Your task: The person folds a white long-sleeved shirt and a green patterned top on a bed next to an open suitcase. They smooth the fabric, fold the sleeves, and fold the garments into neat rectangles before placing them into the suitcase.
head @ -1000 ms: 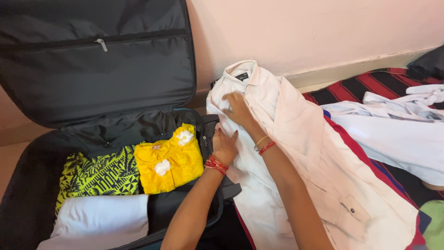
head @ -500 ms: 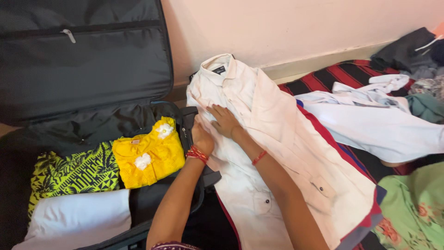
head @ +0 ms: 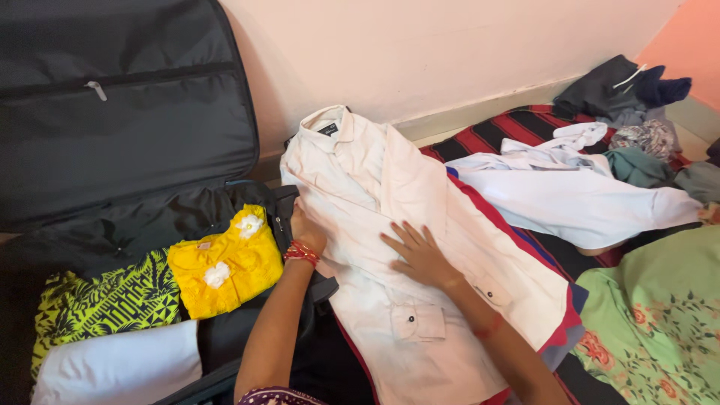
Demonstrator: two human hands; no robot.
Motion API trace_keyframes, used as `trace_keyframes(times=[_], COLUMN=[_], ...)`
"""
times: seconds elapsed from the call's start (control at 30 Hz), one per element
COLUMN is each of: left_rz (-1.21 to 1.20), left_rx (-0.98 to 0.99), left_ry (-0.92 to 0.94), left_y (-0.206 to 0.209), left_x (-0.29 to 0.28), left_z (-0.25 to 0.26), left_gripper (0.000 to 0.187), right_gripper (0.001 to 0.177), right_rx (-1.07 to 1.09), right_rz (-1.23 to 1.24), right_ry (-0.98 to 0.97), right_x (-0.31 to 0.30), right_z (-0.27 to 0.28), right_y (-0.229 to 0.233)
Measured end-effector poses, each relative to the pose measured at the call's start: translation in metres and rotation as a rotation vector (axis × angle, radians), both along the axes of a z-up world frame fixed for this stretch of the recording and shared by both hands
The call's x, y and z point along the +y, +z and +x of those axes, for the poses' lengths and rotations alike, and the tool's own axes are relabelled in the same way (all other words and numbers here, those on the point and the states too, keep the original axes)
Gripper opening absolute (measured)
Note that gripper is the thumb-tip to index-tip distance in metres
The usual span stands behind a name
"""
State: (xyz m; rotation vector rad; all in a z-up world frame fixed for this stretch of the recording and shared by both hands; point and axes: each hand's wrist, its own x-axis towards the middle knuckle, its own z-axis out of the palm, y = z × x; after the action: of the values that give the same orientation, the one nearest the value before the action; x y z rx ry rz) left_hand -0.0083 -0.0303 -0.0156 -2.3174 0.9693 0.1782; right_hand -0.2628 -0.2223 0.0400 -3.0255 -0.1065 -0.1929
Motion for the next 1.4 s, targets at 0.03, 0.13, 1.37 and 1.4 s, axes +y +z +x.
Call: trace_keyframes(times=[0.03,0.13,1.37,1.4], left_rz=[-0.015,-0.057,-1.025,-0.941], left_rx=[-0.010,-0.035,0.205,0.231], left_ry=[0.008,0.028,-0.292,-0.189], left_y=[-0.002,-0.007,0.024,0.026], left_x=[0.000,-0.002,-0.057,-0.057], left_z=[0.003,0.007,-0.012,-0.015], left_gripper=[0.052,0.053,0.073,0.077], right_gripper=[0.069,0.070,0.053,0.053], right_rx=[0.006,-0.008,-0.282,-0.281], right_rz=[0.019,0.090,0.270,0.280], right_ry=[-0.015,-0.143,-0.220,-0.220], right_x=[-0.003,-0.009,0.011,0.011], right_z=[-0.018,-0.058,-0.079,-0.079], right_y=[0.005,0.018,0.030,0.029])
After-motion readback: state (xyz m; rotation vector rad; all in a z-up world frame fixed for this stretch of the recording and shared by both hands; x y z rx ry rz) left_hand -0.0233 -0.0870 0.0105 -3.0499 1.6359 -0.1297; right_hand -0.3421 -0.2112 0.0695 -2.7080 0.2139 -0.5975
